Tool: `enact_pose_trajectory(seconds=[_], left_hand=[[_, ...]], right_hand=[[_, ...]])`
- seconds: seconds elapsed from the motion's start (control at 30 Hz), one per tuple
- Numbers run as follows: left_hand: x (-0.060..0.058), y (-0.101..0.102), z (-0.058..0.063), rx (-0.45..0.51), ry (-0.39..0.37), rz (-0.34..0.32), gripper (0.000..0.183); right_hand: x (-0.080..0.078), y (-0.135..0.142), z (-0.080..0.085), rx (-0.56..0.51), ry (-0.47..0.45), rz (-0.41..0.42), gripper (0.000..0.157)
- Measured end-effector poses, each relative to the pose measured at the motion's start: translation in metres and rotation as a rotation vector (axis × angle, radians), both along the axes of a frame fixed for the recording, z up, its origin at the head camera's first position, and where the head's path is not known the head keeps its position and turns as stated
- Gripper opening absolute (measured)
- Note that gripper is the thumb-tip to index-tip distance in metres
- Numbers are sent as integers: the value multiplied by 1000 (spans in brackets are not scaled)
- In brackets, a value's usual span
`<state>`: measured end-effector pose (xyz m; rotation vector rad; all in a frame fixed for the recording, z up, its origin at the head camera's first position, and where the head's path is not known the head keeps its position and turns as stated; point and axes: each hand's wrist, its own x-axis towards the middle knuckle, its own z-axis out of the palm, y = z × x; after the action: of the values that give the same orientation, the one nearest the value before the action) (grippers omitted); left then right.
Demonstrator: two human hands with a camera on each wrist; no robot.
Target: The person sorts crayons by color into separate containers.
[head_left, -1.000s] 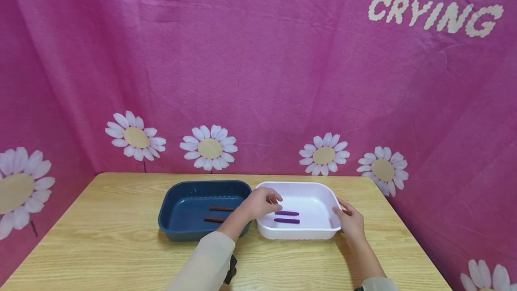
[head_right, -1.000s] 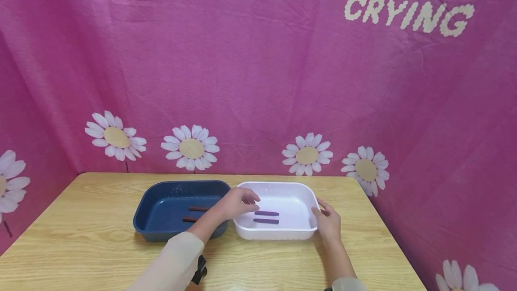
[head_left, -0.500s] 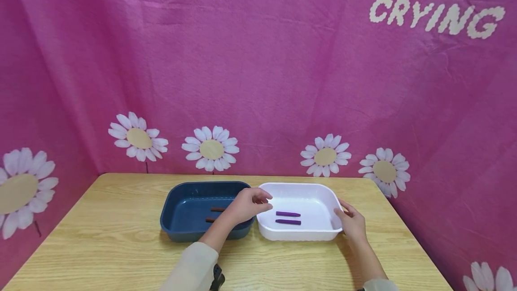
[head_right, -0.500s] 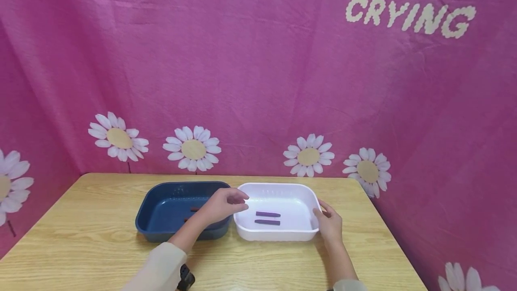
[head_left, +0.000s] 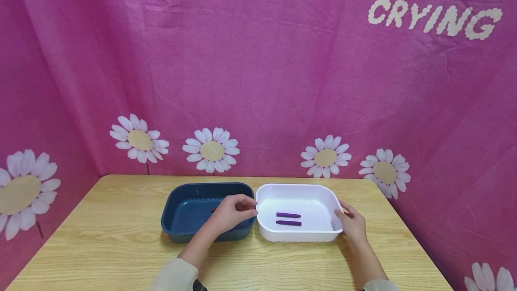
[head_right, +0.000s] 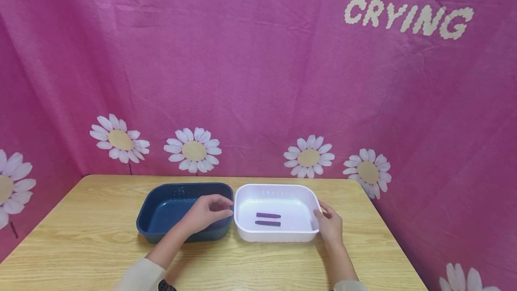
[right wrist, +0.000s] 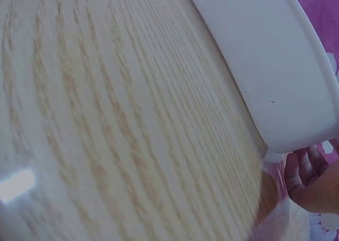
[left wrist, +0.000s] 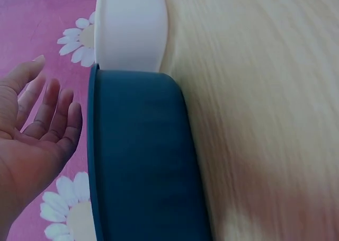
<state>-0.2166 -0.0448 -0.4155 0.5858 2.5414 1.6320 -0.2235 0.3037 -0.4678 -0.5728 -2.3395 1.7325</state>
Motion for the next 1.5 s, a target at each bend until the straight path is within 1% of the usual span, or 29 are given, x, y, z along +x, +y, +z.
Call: enact_pose_trajectory(seconds=[0.13, 0.23, 0.37, 0.57, 0.7, 0.8, 0.93, 1.1, 1.23, 1.37, 1.43, 1.5], left_hand=[[7, -10, -2, -13, 2, 11, 28], [13, -16, -1, -13, -15, 28, 30], [21, -22, 0, -7, -24, 26, 31], [35, -29, 1, 19, -20, -5, 30], [46, -34, 2, 38, -29, -34, 28], [52, -38, -1, 28, -30, -52, 28], [61, -43, -8, 20, -25, -72, 26], [74, -51, -17, -3, -48, -113, 24], [82, -61, -22, -26, -110, -138, 23], [92, -70, -32, -18, -220, -183, 23], [97, -73, -37, -6, -282, -206, 23], [101, -76, -42, 12, -326, -233, 23]], right_hand=[[0, 0, 1, 4, 15, -5, 45], [1, -1, 2, 1, 24, -2, 45], [2, -1, 2, 8, 13, 9, 46], [1, -1, 2, 6, -20, 21, 47], [1, -1, 3, 10, -12, 19, 46], [1, -1, 3, 13, 10, 12, 45], [0, -2, 2, -6, 21, 3, 46], [0, -3, 4, -14, 8, -3, 46], [-2, -2, 6, -5, 18, -2, 46], [-1, -1, 7, 5, 5, 12, 46], [0, -1, 7, 8, -2, 16, 46], [1, -1, 6, 8, -7, 18, 46]])
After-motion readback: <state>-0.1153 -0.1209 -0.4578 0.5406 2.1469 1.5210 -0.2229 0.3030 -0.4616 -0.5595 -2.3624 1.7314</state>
